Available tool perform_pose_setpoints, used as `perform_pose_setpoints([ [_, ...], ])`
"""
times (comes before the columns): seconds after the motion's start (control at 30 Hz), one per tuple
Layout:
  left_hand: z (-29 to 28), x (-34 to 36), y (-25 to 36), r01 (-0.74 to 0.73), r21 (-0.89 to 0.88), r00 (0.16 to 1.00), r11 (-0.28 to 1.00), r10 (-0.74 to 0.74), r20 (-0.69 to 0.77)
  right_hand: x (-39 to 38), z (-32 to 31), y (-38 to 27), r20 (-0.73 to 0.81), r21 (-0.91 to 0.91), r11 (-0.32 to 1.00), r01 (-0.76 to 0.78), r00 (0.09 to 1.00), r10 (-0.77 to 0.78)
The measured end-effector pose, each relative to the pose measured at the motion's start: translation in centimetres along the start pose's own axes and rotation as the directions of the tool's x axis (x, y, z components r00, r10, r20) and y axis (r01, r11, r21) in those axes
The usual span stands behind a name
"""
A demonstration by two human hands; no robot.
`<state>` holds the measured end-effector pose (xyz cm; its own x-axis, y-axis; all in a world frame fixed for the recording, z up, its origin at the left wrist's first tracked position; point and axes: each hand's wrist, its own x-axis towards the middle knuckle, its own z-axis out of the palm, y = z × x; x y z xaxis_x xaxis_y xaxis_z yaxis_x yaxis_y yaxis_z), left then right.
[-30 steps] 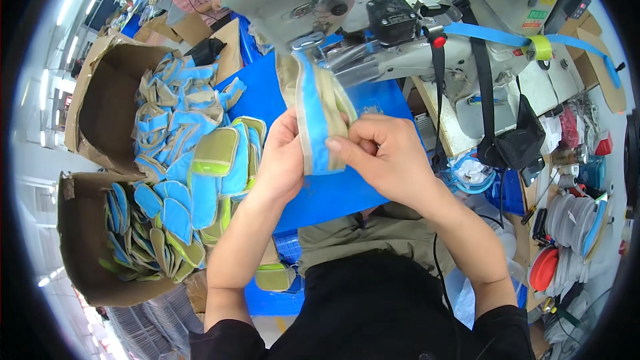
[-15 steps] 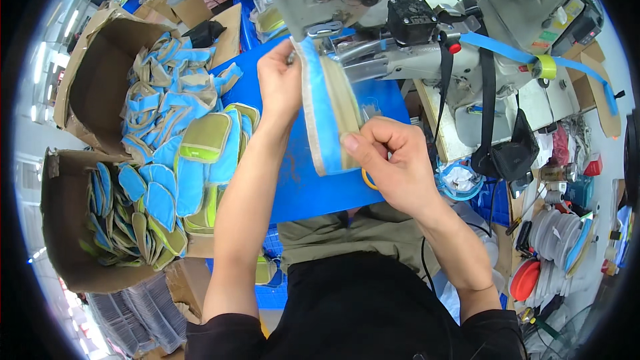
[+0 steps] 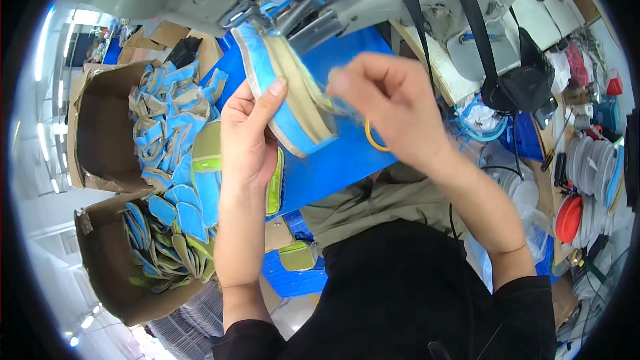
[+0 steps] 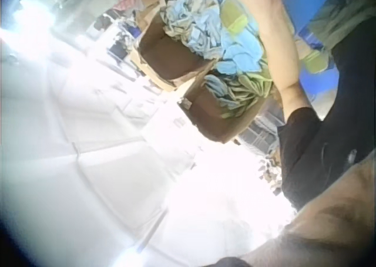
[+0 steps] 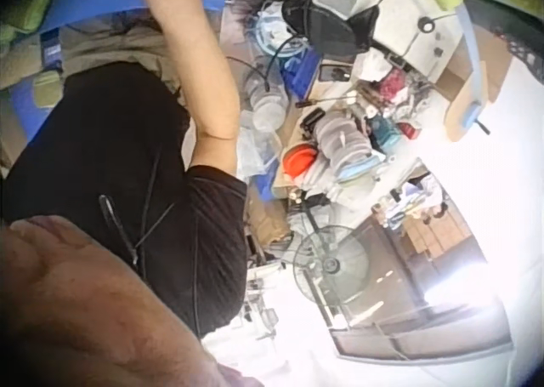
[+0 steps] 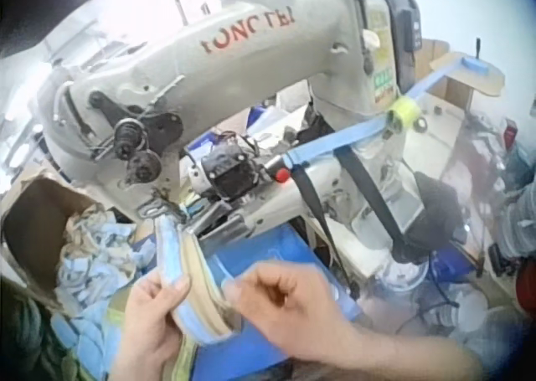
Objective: The person sews a blue fabric strip onto the edge of a small green and beige pouch using a sewing machine. They guide the pouch under the needle, trim the excess thread with scissors, and inspect the finished seam. The process is repeated for multiple pouches.
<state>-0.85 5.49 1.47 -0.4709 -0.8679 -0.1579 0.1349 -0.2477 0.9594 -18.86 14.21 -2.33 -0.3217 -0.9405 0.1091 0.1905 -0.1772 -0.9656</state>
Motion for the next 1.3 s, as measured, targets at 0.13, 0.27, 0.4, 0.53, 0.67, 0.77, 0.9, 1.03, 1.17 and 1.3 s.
perform_pose_setpoints([
  [0.13,-0.3,0.3,0.1,0.023,-0.015,1.000,1.000,-0.023,0.021,1.1,-0.3,0.0,-0.007,0.071,0.996,0.045,0.999,-0.045],
  [0.27,-0.5,0.7,0.1,0.069,-0.031,0.998,0.997,-0.070,-0.009,1.8,0.3,0.9,0.053,-0.124,0.990,0.065,0.997,-0.059],
  [0.4,-0.6,1.4,0.5,0.150,-0.081,0.988,0.985,-0.152,-0.008,2.8,0.8,1.6,0.128,-0.069,0.998,0.013,0.992,-0.004],
  [0.53,-0.9,1.6,0.8,0.208,-0.142,0.978,0.968,-0.209,0.004,2.9,0.7,2.0,0.165,-0.019,0.999,-0.045,0.985,0.048],
  [0.67,-0.3,1.8,0.6,0.214,-0.128,0.976,0.969,-0.217,-0.012,2.0,0.9,1.8,0.178,0.075,0.989,-0.131,0.977,0.116],
  [0.77,0.1,2.1,0.4,0.183,-0.097,0.983,0.978,-0.185,-0.007,1.3,1.0,2.5,0.182,0.235,0.957,-0.169,0.975,0.128],
  [0.9,0.3,2.6,0.2,0.150,-0.083,0.987,0.985,-0.155,-0.050,0.7,1.3,2.8,0.158,0.240,0.958,-0.159,0.980,0.123],
  [1.03,0.4,3.0,0.3,0.163,-0.106,0.983,0.981,-0.171,-0.066,0.6,1.4,3.3,0.135,0.223,0.970,-0.096,0.989,0.067],
  [1.17,0.4,2.9,0.5,0.174,-0.121,0.981,0.977,-0.183,-0.067,0.5,1.7,3.6,0.110,0.249,0.963,-0.099,0.991,0.073],
  [1.3,0.5,2.8,0.5,0.177,-0.118,0.979,0.977,-0.187,-0.080,0.2,1.8,3.2,0.119,0.255,0.955,-0.153,0.985,0.127],
])
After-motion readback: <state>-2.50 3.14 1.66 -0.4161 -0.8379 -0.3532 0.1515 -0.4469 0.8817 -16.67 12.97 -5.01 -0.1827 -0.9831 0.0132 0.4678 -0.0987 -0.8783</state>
